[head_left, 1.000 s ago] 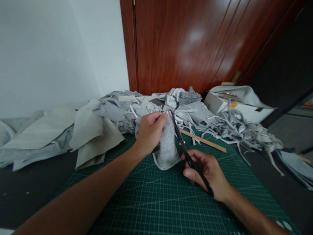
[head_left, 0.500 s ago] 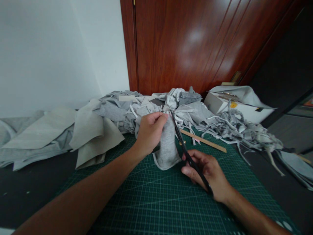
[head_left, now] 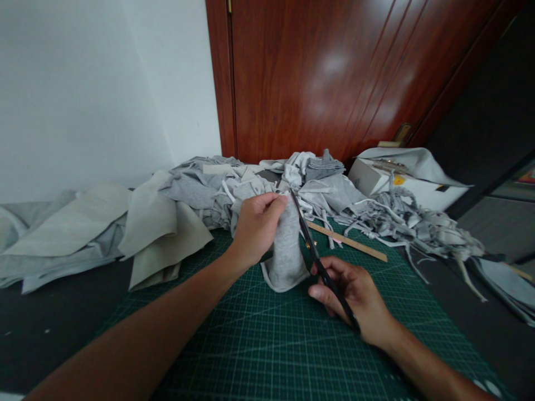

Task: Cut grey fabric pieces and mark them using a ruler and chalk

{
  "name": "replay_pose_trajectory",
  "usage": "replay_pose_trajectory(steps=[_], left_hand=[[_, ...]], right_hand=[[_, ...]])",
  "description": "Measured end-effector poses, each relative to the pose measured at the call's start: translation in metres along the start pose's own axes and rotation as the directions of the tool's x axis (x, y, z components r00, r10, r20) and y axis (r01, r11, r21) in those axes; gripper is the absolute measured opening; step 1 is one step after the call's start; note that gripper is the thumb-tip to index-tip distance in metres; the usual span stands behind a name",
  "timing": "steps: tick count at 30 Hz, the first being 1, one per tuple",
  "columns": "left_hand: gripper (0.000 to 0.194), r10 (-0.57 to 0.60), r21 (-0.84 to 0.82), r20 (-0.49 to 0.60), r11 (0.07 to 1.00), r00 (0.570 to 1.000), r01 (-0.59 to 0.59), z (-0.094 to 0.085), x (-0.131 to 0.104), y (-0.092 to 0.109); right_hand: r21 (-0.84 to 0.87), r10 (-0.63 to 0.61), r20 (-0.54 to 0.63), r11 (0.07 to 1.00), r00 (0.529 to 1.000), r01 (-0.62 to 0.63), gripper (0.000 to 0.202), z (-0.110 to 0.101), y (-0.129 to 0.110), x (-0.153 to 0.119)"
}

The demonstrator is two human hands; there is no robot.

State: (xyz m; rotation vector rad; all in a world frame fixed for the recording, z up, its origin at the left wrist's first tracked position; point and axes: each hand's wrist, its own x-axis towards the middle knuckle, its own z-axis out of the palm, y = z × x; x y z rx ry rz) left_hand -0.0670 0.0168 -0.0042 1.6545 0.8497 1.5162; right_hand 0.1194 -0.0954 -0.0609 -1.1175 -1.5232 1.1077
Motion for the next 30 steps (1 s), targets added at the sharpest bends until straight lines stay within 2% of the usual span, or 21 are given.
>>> replay_pose_trajectory(steps=[5,12,23,27,30], left_hand=[[0.030,-0.004,0.043,0.043,0.999,0.999,0.002,0.000,-0.001,0.002],[0.031,-0.014,0.060,0.070,0.998,0.997,0.010,0.002,-0.003,0.006],[0.032,-0.016,0.049,0.088,0.999,0.996,0.012,0.002,-0.004,0.007],[0.032,-0.027,0.048,0.096,0.999,0.995,0.023,0.002,-0.003,0.006],[0.032,-0.048,0.045,0.158,0.998,0.986,0.041,0.001,-0.003,0.006]], right_hand=[[0.046,-0.046,-0.008,0.998,0.999,0.046,0.040,0.000,0.000,0.001],[0.019,-0.052,-0.023,0.998,0.998,0.052,0.039,-0.001,0.002,0.000],[-0.035,0.014,-0.041,0.999,0.999,-0.016,0.041,0.000,-0.003,0.000],[-0.021,0.057,-0.097,0.998,0.994,-0.059,0.043,-0.001,-0.004,0.002],[-0.052,0.012,-0.189,0.998,0.982,-0.023,0.044,-0.007,-0.008,0.005]])
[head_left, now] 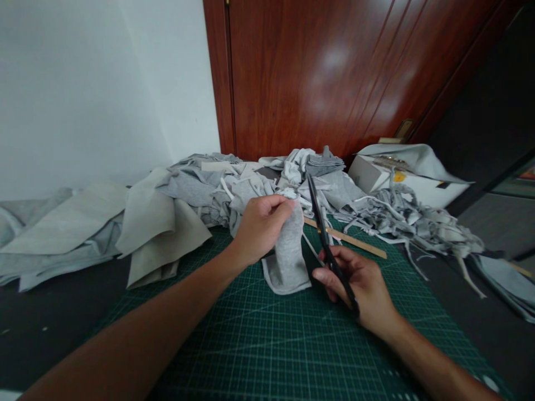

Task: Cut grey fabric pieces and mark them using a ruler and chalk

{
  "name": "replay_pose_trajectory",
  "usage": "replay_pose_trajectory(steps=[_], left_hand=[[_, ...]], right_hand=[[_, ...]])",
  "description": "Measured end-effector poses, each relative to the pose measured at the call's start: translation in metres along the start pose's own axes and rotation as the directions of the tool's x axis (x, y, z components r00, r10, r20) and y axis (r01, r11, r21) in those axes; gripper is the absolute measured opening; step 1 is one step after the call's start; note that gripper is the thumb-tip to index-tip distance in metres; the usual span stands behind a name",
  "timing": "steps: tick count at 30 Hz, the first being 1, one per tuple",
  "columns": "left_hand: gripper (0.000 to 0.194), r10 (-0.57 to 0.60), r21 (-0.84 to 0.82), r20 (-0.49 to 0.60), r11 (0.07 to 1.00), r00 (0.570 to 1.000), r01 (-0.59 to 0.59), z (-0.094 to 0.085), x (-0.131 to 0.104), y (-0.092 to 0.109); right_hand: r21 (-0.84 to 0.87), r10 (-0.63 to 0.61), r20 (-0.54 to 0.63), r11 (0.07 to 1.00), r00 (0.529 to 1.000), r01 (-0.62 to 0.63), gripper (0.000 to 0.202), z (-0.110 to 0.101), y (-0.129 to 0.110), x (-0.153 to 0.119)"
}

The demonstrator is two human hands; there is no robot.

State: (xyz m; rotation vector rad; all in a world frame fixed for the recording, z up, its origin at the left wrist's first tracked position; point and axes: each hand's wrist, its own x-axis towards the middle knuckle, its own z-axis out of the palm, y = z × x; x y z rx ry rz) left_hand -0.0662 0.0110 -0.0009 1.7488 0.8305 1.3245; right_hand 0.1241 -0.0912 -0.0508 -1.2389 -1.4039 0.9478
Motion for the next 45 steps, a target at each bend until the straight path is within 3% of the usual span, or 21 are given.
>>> replay_pose_trajectory(steps=[3,6,9,12,16,19,21,23,27,30,34,39,45], left_hand=[[0.032,-0.020,0.035,0.183,0.999,0.983,0.014,0.001,-0.002,0.001],[0.036,-0.010,0.091,0.378,0.995,0.926,-0.026,0.006,-0.008,0.004],[0.038,0.003,0.131,0.494,0.988,0.869,-0.078,0.012,-0.014,0.005],[0.039,0.006,0.168,0.557,0.978,0.831,-0.120,0.017,-0.018,0.005],[0.039,0.003,0.182,0.586,0.974,0.810,-0.135,0.016,-0.017,0.001],[0.020,-0.054,0.077,0.631,0.997,0.774,0.007,0.009,-0.013,-0.001],[0.019,-0.095,0.032,0.649,0.995,0.755,0.098,0.002,-0.009,-0.002],[0.020,-0.110,0.050,0.615,0.994,0.781,0.100,-0.006,-0.004,-0.002],[0.011,-0.086,0.099,0.476,0.994,0.875,0.043,-0.016,0.006,-0.004],[0.014,-0.048,0.138,0.414,0.990,0.909,-0.011,-0.019,0.010,-0.007],[0.020,-0.059,0.173,0.437,0.985,0.898,-0.019,-0.013,0.007,-0.009],[0.021,-0.070,0.194,0.500,0.980,0.863,-0.033,0.001,-0.002,-0.011],[0.018,-0.038,0.124,0.548,0.992,0.836,-0.037,0.015,-0.011,-0.011]], right_hand=[[-0.023,-0.084,-0.107,0.996,0.991,0.082,0.042,-0.010,-0.005,0.006],[-0.001,-0.139,-0.202,0.990,0.970,0.141,0.043,-0.017,-0.010,0.011],[0.070,-0.128,-0.224,0.987,0.966,0.147,0.049,-0.018,-0.013,0.012],[0.132,-0.105,-0.203,0.982,0.974,0.134,0.053,-0.014,-0.014,0.012],[0.139,-0.106,-0.215,0.981,0.971,0.138,0.052,-0.012,-0.015,0.011],[0.131,-0.102,-0.260,0.981,0.960,0.140,0.053,-0.015,-0.016,0.012],[0.144,-0.092,-0.295,0.980,0.951,0.139,0.053,-0.018,-0.016,0.013],[0.153,-0.075,-0.321,0.980,0.944,0.130,0.053,-0.020,-0.016,0.015],[0.147,-0.053,-0.363,0.983,0.930,0.114,0.053,-0.022,-0.014,0.017],[0.147,-0.041,-0.355,0.984,0.934,0.099,0.055,-0.021,-0.014,0.016],[0.116,-0.027,-0.325,0.991,0.945,0.068,0.058,-0.025,-0.013,0.016],[-0.033,-0.101,-0.319,0.995,0.942,0.096,0.060,-0.036,-0.013,0.020],[-0.111,-0.102,-0.110,0.990,0.989,0.090,0.062,-0.029,-0.011,0.017]])
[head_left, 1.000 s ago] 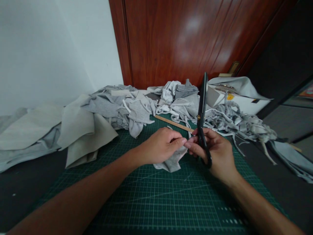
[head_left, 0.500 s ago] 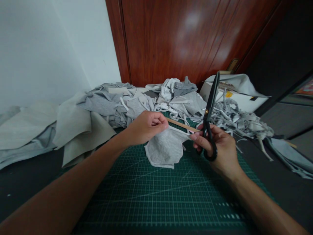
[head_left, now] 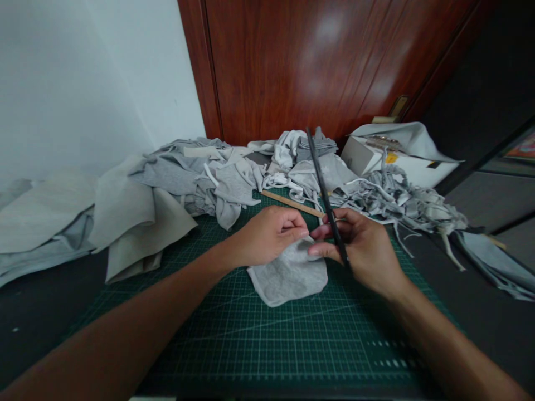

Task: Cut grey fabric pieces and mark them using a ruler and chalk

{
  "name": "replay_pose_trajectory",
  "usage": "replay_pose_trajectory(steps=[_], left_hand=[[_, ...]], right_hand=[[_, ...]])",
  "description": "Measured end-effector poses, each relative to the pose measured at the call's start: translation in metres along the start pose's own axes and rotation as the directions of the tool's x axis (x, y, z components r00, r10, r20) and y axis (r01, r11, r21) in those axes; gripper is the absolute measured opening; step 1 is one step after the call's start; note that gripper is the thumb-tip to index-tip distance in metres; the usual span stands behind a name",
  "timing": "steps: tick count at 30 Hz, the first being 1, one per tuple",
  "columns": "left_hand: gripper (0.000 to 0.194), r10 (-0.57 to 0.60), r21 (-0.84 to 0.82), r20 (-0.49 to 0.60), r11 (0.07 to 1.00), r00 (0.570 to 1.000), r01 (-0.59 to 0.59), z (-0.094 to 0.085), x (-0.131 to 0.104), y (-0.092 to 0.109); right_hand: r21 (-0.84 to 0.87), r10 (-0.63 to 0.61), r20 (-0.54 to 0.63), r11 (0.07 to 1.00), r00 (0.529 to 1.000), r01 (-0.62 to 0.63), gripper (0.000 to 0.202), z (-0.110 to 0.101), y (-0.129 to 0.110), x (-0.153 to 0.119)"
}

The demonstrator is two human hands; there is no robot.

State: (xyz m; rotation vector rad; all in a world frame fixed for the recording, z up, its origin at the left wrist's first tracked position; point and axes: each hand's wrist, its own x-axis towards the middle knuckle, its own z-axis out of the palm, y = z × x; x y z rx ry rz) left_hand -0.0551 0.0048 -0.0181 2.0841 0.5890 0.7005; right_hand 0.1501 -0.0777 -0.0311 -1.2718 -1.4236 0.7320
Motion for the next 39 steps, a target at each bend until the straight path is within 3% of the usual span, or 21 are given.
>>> replay_pose_trajectory(steps=[4,7,9,11,16,21,25,30,34,39], left_hand=[[0.017,-0.065,-0.241,0.026,0.968,0.998,0.070,0.002,-0.002,0.002],[0.034,-0.164,-0.295,0.111,0.936,0.980,0.190,-0.003,-0.003,0.001],[0.029,-0.219,-0.304,0.180,0.915,0.959,0.267,-0.008,-0.004,-0.002],[0.023,-0.230,-0.418,0.207,0.858,0.951,0.298,-0.009,-0.003,-0.005],[0.023,-0.256,-0.724,0.052,0.656,0.965,0.213,-0.002,0.001,-0.008],[0.030,-0.430,-0.837,-0.101,0.524,0.897,0.157,0.010,0.005,-0.001],[0.029,-0.492,-0.857,-0.034,0.462,0.870,0.228,0.016,0.003,0.006],[0.027,-0.548,-0.798,0.011,0.499,0.837,0.337,0.021,0.000,0.007],[0.018,-0.472,-0.809,-0.007,0.521,0.881,0.273,0.022,-0.001,0.006],[0.026,-0.409,-0.786,-0.002,0.564,0.912,0.252,0.021,0.000,0.006]], right_hand=[[0.007,-0.020,0.004,1.000,1.000,0.020,0.048,0.009,0.000,-0.004],[0.150,0.058,-0.084,0.988,0.995,-0.045,0.053,0.009,0.000,-0.003],[0.244,0.102,-0.158,0.968,0.982,-0.061,0.054,0.005,-0.001,-0.001],[0.311,0.126,-0.232,0.949,0.965,-0.049,0.051,0.002,0.000,0.001],[0.399,0.174,-0.303,0.916,0.937,-0.041,0.042,-0.002,0.005,0.005],[0.367,0.173,-0.230,0.927,0.958,-0.079,0.040,0.005,0.013,0.002],[0.346,0.176,-0.124,0.930,0.976,-0.124,0.040,0.013,0.015,-0.002],[0.349,0.191,-0.087,0.925,0.978,-0.150,0.043,0.018,0.012,-0.003],[0.354,0.213,-0.045,0.917,0.976,-0.184,0.056,0.016,0.007,-0.002],[0.312,0.239,-0.010,0.923,0.971,-0.224,0.059,0.019,0.001,-0.004]])
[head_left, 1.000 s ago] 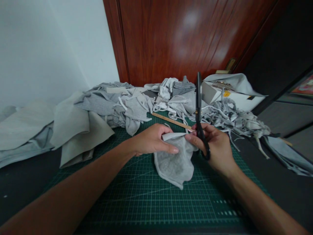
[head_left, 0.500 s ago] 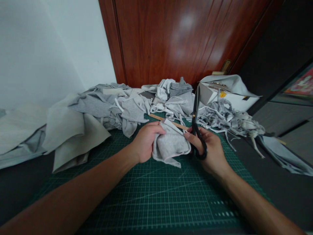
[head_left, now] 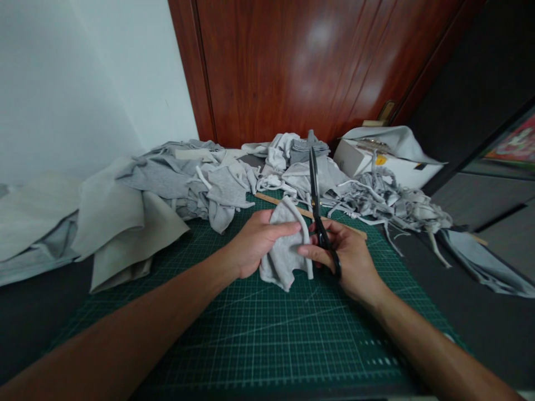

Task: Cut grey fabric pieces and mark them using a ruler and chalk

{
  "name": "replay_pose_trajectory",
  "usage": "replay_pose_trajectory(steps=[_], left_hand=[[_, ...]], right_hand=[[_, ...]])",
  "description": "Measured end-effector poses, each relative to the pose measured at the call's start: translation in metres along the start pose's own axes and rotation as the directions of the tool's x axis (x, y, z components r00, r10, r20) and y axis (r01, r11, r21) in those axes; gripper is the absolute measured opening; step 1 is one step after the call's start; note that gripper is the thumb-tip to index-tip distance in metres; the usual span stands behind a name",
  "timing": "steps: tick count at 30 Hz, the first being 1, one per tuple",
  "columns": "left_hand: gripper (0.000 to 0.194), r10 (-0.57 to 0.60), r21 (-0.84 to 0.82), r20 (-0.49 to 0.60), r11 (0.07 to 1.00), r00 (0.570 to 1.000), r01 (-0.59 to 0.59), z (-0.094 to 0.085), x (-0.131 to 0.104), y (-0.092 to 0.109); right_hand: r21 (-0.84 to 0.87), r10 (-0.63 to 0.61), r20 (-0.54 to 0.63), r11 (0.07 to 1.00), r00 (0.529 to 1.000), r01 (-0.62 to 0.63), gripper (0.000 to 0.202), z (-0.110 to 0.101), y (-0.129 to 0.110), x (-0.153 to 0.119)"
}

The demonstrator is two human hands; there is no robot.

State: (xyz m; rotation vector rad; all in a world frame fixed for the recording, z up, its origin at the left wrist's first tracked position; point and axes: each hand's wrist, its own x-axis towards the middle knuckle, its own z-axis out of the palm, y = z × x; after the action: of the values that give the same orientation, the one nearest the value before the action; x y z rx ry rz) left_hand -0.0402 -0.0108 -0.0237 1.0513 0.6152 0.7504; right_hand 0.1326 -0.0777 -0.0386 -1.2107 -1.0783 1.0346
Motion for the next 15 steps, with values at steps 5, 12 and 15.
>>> replay_pose_trajectory(steps=[5,12,15], left_hand=[[0.030,0.024,0.068,-0.035,0.997,0.999,-0.021,0.0004,-0.0017,0.0025],[0.044,-0.115,0.212,-0.026,0.970,0.993,0.118,0.0004,-0.0064,0.0012],[0.036,-0.106,0.143,0.017,0.984,0.994,0.102,0.0031,-0.0046,-0.0017]], right_hand=[[0.033,-0.006,-0.033,0.999,0.999,0.007,0.049,0.0005,0.0015,-0.0008],[0.064,-0.010,-0.086,0.998,0.996,0.015,0.038,-0.0037,0.0065,0.0018],[0.016,-0.021,-0.083,1.000,0.996,0.023,0.035,-0.0026,0.0049,0.0016]])
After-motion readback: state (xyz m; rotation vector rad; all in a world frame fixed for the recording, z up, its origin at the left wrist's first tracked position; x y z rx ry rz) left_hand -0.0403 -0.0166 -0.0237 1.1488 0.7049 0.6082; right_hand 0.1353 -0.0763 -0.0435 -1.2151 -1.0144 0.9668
